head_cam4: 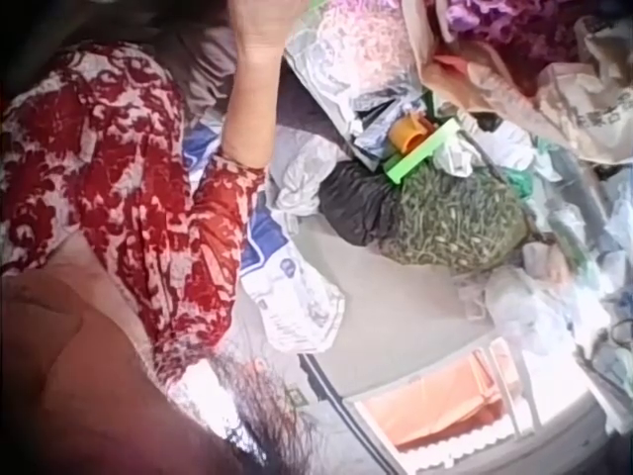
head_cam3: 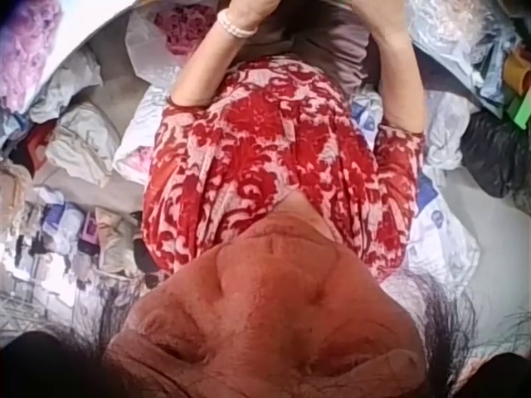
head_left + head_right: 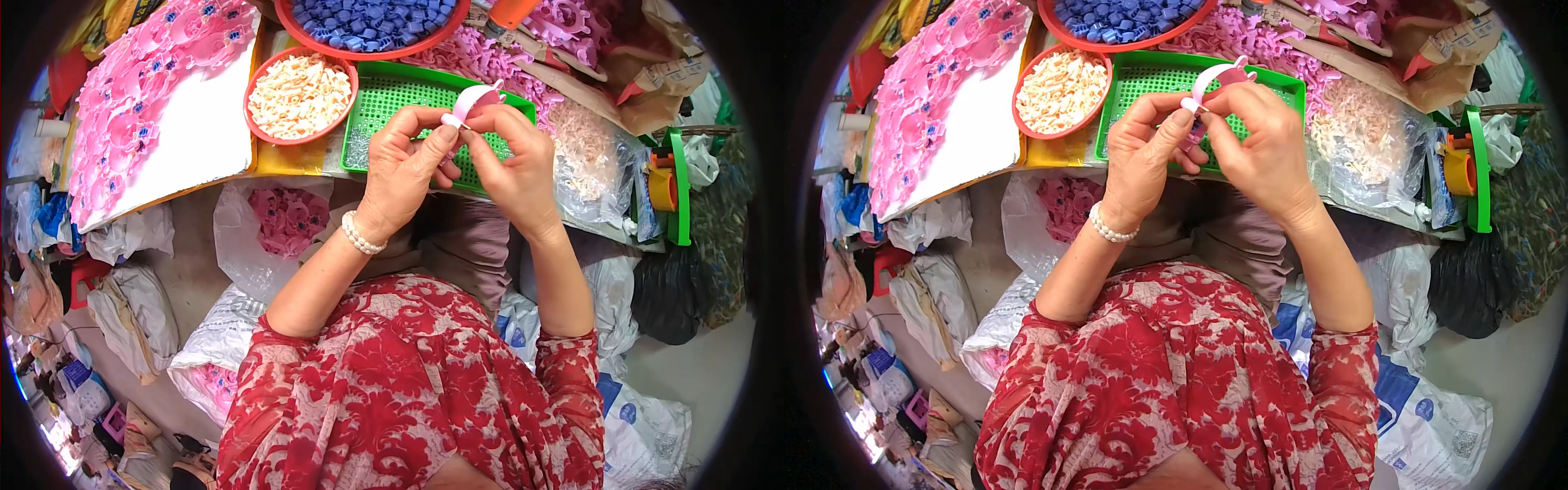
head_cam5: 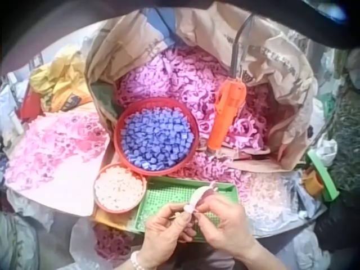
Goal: Assembling small plastic toy components using a handheld heat/glue tool.
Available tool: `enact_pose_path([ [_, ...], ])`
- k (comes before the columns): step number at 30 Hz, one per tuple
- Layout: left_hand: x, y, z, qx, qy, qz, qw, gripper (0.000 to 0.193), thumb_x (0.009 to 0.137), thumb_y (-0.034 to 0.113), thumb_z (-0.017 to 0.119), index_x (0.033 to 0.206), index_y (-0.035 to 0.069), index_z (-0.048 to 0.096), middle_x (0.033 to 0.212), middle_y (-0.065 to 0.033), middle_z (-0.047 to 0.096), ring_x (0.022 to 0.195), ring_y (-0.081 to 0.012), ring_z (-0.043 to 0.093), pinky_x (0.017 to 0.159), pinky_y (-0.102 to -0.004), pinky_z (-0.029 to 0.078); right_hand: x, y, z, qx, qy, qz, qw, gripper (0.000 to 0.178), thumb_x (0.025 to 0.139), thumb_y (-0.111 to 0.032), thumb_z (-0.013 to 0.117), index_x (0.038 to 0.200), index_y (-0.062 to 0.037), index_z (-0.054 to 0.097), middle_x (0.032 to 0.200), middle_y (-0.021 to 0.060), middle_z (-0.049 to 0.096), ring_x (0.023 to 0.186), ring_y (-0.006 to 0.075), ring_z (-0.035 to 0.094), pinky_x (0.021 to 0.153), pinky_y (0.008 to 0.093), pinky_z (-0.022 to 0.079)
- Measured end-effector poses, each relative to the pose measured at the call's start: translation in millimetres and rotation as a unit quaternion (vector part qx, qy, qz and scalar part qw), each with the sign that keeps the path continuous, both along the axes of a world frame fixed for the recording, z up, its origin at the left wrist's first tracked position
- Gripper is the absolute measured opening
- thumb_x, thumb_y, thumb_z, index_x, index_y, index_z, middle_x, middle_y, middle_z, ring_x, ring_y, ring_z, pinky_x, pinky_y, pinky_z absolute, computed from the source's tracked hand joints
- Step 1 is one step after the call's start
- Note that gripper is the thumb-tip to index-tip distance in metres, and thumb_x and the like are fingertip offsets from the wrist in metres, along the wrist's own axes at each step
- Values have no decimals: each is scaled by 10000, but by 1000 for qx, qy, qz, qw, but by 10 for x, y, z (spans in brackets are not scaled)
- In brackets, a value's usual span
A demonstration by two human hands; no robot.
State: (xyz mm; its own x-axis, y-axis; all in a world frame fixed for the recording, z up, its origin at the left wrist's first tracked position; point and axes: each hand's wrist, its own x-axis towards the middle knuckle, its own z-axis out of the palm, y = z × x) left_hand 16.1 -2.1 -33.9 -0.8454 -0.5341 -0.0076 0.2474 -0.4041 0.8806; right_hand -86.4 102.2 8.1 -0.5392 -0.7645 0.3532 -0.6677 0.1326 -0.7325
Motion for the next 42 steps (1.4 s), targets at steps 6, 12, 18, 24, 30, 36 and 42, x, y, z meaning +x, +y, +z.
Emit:
enact_pose_path([
  [6,19,-32,-6,41,6,-14,999,195,901,187,591,1013,29,562,792,-41,604,555,-80,583,442,-189,474,32,-28,0,-27,155,17,987,93,764,-13,655,838,-4,601,832,117,612,749,251,609,677,321,470],
  [12,30,-44,43,87,0,-30,996,197,908,181,576,1008,13,551,830,-69,615,556,-99,597,441,-198,493,34,-36,-31,-37,116,6,993,103,765,-11,654,856,-6,607,881,120,628,791,237,624,700,322,481],
  [18,23,-34,80,107,-8,-34,994,200,914,180,564,1010,6,541,837,-80,614,558,-106,601,444,-198,499,31,-42,-22,-43,107,-9,993,109,769,-20,657,869,-10,612,912,122,640,813,235,628,721,321,484],
  [24,5,-41,74,122,-9,-39,992,207,925,188,545,1022,5,530,837,-84,612,553,-109,603,444,-200,502,-2,-49,-41,-22,150,1,988,101,784,-31,645,875,-6,609,880,117,639,781,236,616,716,324,477],
  [30,9,-52,70,140,-13,-45,989,210,931,200,536,1013,7,527,837,-88,612,543,-114,605,436,-200,503,-22,-68,-64,-11,111,20,994,91,797,-30,629,881,-4,605,800,99,618,716,225,603,629,318,461],
  [36,1,-72,36,140,-14,-49,989,223,927,211,544,1012,5,530,828,-89,611,534,-115,601,432,-201,501,-64,-64,-32,0,78,35,996,93,794,-21,632,878,4,600,778,94,609,660,188,588,593,294,454],
  [42,-26,-76,28,141,-11,-47,989,239,913,206,569,1016,-7,533,832,-86,611,534,-117,599,435,-203,502,-42,-60,-82,-17,84,8,996,111,782,-25,653,878,1,604,760,85,605,642,173,577,586,287,452],
])
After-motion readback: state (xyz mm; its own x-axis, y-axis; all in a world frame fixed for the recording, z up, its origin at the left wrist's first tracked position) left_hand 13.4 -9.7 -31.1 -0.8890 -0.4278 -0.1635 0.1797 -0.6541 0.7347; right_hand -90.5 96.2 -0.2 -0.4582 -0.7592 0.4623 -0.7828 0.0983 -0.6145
